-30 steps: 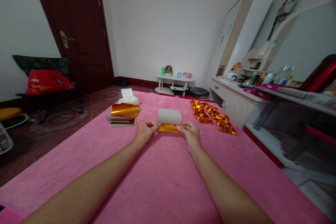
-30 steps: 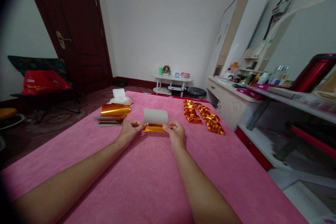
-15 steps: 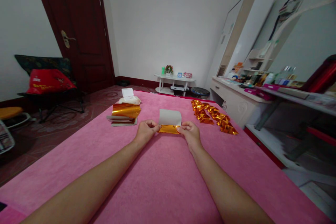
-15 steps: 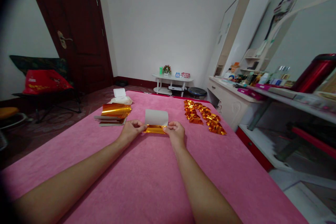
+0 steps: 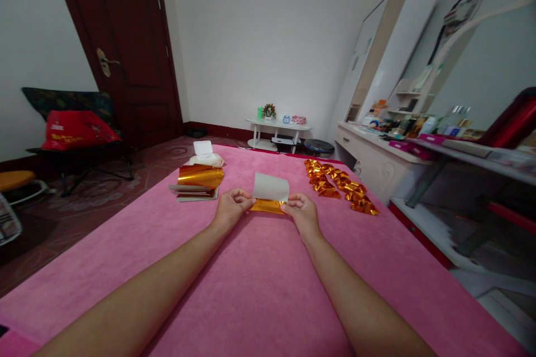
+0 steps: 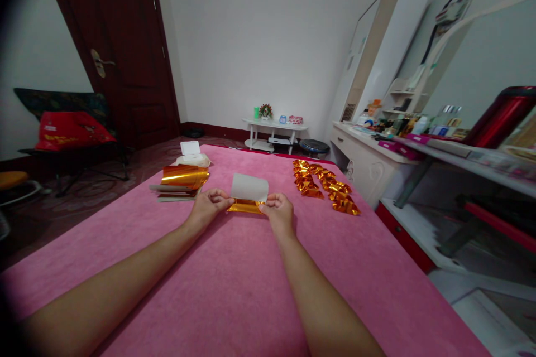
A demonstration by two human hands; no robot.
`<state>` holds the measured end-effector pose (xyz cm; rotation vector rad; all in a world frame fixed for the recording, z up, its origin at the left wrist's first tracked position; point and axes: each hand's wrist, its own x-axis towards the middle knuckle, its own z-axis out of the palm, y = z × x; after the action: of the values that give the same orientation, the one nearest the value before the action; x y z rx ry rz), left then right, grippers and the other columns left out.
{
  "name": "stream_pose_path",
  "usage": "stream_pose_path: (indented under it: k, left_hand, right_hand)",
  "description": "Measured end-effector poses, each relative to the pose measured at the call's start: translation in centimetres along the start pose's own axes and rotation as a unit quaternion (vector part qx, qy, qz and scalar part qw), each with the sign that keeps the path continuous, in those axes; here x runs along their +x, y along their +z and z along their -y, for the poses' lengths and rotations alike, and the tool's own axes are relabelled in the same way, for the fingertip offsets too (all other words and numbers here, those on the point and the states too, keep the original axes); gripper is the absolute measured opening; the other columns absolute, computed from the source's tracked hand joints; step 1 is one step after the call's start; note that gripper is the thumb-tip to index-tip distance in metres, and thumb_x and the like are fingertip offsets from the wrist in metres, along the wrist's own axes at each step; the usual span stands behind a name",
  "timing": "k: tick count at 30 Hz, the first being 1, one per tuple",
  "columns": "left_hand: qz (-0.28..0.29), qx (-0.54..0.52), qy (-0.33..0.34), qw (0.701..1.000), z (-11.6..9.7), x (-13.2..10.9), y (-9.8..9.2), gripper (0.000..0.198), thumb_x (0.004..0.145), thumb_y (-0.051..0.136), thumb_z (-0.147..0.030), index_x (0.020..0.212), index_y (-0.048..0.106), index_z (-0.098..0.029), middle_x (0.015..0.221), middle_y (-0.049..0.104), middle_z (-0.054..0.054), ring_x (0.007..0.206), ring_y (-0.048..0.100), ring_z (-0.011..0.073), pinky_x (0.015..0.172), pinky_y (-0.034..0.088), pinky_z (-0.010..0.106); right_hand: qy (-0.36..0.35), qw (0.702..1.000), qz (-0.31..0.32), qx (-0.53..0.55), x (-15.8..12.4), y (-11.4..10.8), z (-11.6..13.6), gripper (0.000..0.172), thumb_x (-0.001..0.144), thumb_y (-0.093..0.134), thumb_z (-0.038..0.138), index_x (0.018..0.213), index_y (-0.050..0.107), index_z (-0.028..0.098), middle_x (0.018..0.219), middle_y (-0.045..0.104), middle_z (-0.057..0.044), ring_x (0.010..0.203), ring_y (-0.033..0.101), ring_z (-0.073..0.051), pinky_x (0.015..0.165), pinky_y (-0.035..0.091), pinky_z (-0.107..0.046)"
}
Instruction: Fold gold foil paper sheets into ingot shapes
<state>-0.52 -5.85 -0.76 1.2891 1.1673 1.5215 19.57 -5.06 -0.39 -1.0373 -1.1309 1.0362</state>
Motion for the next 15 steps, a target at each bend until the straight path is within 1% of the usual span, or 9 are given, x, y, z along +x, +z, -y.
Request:
stream_pose_path:
  k: [6,8,10,13,15]
  left_hand:
    - [-0.002,-0.012,-0.003,1.0,-0.42,-0.16,0.07,0.029,0.058,0.077,-0.029,0.069,0.055,-0.014,0.048,0.058,-0.003,0.041,0.051,0.0082,0.043,0.038,0.018]
    - [-0.006,-0.016,-0.006,1.0,-0.52,-0.18,0.1,0.029,0.057,0.077,-0.029,0.07,0.055,-0.014,0.047,0.057,-0.004,0.041,0.05,0.008,0.043,0.037,0.018]
    - [-0.009,-0.019,-0.01,1.0,-0.55,-0.17,0.11,0.03,0.057,0.077,-0.028,0.07,0.055,-0.014,0.047,0.057,-0.004,0.041,0.05,0.0077,0.043,0.037,0.018]
    - [-0.012,-0.024,-0.014,1.0,-0.5,-0.15,0.09,0.03,0.056,0.077,-0.028,0.071,0.054,-0.014,0.047,0.056,-0.004,0.041,0.05,0.0075,0.044,0.037,0.018]
    - [-0.016,-0.025,-0.016,0.999,-0.45,-0.15,0.05,0.031,0.056,0.078,-0.028,0.072,0.054,-0.014,0.047,0.056,-0.004,0.041,0.049,0.0073,0.044,0.037,0.017]
  right_hand:
    - [0.007,1.0,0.013,0.009,0.06,-0.16,0.07,0.044,0.048,0.078,0.023,0.086,0.056,0.017,0.061,0.063,0.003,0.056,0.06,-0.014,0.057,0.046,-0.026]
    - [0.003,1.0,0.012,0.006,0.09,-0.15,0.01,0.045,0.048,0.077,0.022,0.086,0.055,0.018,0.062,0.062,0.004,0.055,0.059,-0.014,0.056,0.046,-0.026]
    - [-0.008,1.0,0.008,-0.001,0.08,-0.11,-0.05,0.038,0.049,0.077,0.022,0.08,0.054,0.019,0.063,0.062,0.004,0.055,0.058,-0.013,0.055,0.044,-0.024]
    - [-0.035,0.999,0.01,-0.017,0.01,-0.05,-0.04,0.028,0.051,0.076,0.022,0.063,0.051,0.019,0.058,0.057,0.005,0.053,0.054,-0.011,0.053,0.041,-0.022]
    - [-0.048,0.998,0.02,-0.024,-0.05,0.0,0.04,0.024,0.052,0.076,0.021,0.059,0.053,0.018,0.057,0.056,0.005,0.054,0.053,-0.011,0.054,0.041,-0.022]
